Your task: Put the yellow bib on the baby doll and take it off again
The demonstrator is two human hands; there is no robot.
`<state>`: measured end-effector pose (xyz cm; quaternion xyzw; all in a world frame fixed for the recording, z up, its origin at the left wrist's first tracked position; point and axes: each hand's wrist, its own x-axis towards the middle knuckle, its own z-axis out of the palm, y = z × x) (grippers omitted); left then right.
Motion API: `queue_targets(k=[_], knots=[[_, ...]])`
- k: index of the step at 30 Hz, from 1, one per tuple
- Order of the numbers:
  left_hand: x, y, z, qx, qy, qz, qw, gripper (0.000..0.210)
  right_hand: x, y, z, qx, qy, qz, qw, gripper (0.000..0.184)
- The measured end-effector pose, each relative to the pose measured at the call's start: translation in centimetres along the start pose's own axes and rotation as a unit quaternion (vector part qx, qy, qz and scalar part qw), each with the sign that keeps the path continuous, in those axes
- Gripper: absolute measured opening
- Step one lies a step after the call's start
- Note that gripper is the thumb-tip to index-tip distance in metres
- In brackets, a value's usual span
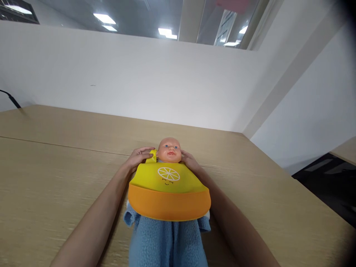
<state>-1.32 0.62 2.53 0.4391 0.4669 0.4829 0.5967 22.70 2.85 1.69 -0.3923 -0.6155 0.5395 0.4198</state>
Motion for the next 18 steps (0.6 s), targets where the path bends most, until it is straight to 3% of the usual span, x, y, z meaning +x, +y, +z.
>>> queue_targets(k=[5,18], knots=[[-0.04,0.02,0.09,-0.007,0.008,-0.003,1.000,0.054,-0.09,0.40,0.03,0.041,0.001,0.010,0.999,0.036],[0.28,-0.63,-0.56,-0.072,0.031,0.008,0.997,0.066,0.17,0.43,-0.24,-0.002,0.003,0.002,1.000,0.038]])
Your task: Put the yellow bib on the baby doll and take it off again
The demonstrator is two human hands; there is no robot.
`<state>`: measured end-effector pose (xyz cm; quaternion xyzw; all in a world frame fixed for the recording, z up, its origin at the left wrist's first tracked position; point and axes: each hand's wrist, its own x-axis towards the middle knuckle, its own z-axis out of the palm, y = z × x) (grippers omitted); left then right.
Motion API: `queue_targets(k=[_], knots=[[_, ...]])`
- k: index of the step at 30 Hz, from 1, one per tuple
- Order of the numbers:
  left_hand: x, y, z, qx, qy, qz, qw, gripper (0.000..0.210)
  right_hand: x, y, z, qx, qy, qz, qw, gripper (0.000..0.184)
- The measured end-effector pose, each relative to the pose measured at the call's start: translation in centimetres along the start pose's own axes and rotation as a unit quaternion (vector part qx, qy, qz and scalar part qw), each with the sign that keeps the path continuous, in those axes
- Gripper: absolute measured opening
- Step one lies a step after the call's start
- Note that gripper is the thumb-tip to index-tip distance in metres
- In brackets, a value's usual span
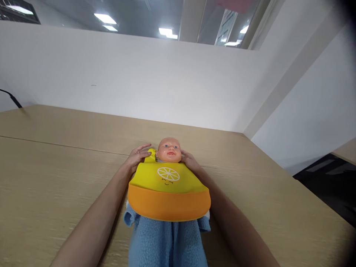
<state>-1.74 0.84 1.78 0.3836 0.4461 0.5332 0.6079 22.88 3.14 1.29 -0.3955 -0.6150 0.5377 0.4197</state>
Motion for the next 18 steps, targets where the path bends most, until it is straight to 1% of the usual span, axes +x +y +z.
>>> queue_targets(k=[4,7,10,14,18], knots=[[0.17,-0.14,-0.05,-0.013,0.006,-0.011,1.000,0.068,0.11,-0.27,-0.03,-0.018,0.000,-0.007,1.000,0.037],[0.55,-0.43,-0.31,-0.046,-0.023,-0.026,0.998,0.070,0.04,-0.44,0.11,-0.022,0.005,0.003,1.000,0.037],[0.76,-0.61,-0.51,-0.052,-0.040,-0.042,0.997,0.067,-0.15,-0.47,0.30,-0.010,0.009,0.021,1.000,0.037],[0.49,-0.33,-0.22,-0.015,-0.026,-0.060,0.998,0.058,-0.24,-0.18,0.27,0.008,0.002,0.015,1.000,0.037],[0.13,0.06,0.41,0.052,0.006,-0.025,0.998,0.041,-0.04,0.16,-0.02,-0.002,-0.008,0.011,1.000,0.035]])
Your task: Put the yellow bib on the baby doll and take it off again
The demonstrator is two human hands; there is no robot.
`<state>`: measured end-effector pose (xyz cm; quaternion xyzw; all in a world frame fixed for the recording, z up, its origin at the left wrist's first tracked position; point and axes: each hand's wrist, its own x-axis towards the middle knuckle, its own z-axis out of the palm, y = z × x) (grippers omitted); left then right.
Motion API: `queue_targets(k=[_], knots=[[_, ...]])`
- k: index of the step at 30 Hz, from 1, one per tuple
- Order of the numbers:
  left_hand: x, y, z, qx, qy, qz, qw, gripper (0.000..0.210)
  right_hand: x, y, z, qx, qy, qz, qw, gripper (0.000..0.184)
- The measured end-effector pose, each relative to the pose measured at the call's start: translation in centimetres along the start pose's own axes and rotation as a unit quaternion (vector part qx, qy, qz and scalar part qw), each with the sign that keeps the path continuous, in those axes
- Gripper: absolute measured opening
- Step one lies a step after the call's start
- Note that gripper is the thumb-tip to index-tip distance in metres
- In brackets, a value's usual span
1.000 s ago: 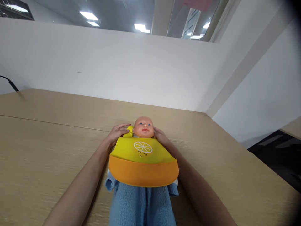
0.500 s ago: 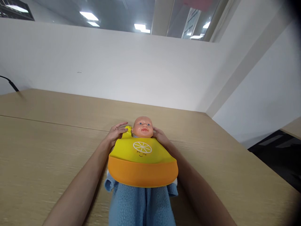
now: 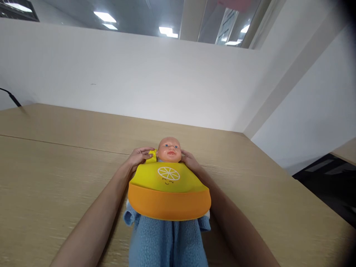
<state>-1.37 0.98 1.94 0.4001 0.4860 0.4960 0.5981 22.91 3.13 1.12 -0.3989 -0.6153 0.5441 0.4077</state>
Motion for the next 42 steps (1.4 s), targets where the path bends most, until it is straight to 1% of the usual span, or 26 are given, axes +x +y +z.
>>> queue_targets(k=[3,6,9,11,13,18,22,26,28,30,32,36,40,42], knots=[[-0.2,0.2,0.2,0.024,0.012,0.022,0.999,0.036,0.2,0.2,-0.1,-0.004,0.003,-0.007,1.000,0.033],[-0.3,0.3,0.4,0.027,0.011,0.014,0.999,0.036,0.3,0.4,-0.2,0.002,0.001,-0.007,1.000,0.036],[-0.4,0.4,0.6,-0.010,0.010,0.017,1.000,0.029,0.4,0.7,-0.3,-0.004,-0.003,-0.002,1.000,0.037],[-0.5,0.5,0.9,-0.034,0.015,0.025,0.999,0.020,0.5,0.7,-0.3,-0.008,-0.007,-0.009,1.000,0.037],[-0.5,0.5,1.0,-0.036,0.016,0.024,0.999,0.017,0.5,0.8,-0.2,-0.009,-0.009,-0.023,1.000,0.037],[-0.3,0.1,0.6,-0.029,0.009,-0.001,1.000,0.028,0.4,0.9,-0.3,-0.003,-0.007,-0.018,1.000,0.038],[0.5,-0.7,-0.3,-0.060,-0.023,-0.013,0.998,0.039,0.6,1.1,-0.2,0.000,-0.006,-0.021,1.000,0.039],[1.2,-1.4,-1.0,-0.111,-0.050,0.004,0.993,0.056,0.8,0.8,0.0,-0.010,0.027,-0.026,0.999,0.039],[1.5,-1.7,-1.2,-0.133,-0.054,0.013,0.990,0.062,0.7,0.4,0.1,-0.014,0.046,-0.013,0.999,0.039],[1.7,-1.8,-1.3,-0.148,-0.056,0.014,0.987,0.064,0.5,0.1,0.2,-0.018,0.062,0.005,0.998,0.040],[1.8,-2.0,-1.4,-0.154,-0.058,0.013,0.986,0.063,0.4,0.0,0.3,-0.014,0.063,0.009,0.998,0.040],[2.0,-2.2,-1.4,-0.140,-0.058,0.007,0.988,0.055,0.6,0.4,0.2,0.005,0.042,-0.003,0.999,0.042],[1.8,-2.1,-1.1,-0.125,-0.057,0.004,0.991,0.043,0.7,0.7,0.1,-0.003,0.029,-0.006,1.000,0.041],[1.6,-1.8,-0.8,-0.110,-0.044,0.016,0.993,0.035,0.7,0.7,0.1,-0.017,0.028,-0.010,0.999,0.038]])
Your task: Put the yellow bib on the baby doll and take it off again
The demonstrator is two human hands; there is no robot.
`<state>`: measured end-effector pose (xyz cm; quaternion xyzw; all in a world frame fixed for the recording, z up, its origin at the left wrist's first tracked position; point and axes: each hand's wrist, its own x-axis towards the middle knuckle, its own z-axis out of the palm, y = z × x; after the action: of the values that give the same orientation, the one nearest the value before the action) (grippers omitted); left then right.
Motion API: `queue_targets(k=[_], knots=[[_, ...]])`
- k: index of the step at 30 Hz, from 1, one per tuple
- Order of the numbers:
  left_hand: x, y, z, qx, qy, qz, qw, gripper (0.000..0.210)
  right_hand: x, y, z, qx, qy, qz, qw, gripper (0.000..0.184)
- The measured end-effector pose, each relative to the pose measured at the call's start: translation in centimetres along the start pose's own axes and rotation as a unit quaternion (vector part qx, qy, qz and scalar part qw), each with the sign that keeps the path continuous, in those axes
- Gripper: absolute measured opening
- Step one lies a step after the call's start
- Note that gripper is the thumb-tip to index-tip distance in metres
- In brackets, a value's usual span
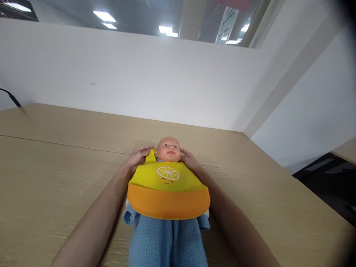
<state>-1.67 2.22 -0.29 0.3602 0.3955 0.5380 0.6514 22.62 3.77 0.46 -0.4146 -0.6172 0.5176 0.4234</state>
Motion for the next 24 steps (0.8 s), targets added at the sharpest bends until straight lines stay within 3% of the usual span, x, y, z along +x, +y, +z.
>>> queue_targets(k=[6,9,15,21,24], knots=[[-0.5,0.7,0.8,0.117,0.037,0.026,0.992,0.025,0.0,-0.4,-0.2,-0.060,-0.002,0.013,0.998,0.031],[-0.4,0.6,0.8,0.157,0.033,0.036,0.986,0.024,-0.1,-0.8,-0.3,-0.087,0.021,0.008,0.996,0.028],[-0.2,0.6,0.7,0.220,0.003,0.028,0.975,0.022,-0.6,-0.7,-1.0,-0.162,0.040,0.066,0.984,0.017],[-0.4,1.2,1.0,0.285,0.033,0.033,0.957,0.015,-0.5,-0.2,-1.9,-0.205,0.016,0.026,0.978,0.018],[-0.8,1.4,1.3,0.271,0.040,0.043,0.961,0.015,-0.8,0.0,-2.3,-0.163,-0.011,0.004,0.986,0.019]])
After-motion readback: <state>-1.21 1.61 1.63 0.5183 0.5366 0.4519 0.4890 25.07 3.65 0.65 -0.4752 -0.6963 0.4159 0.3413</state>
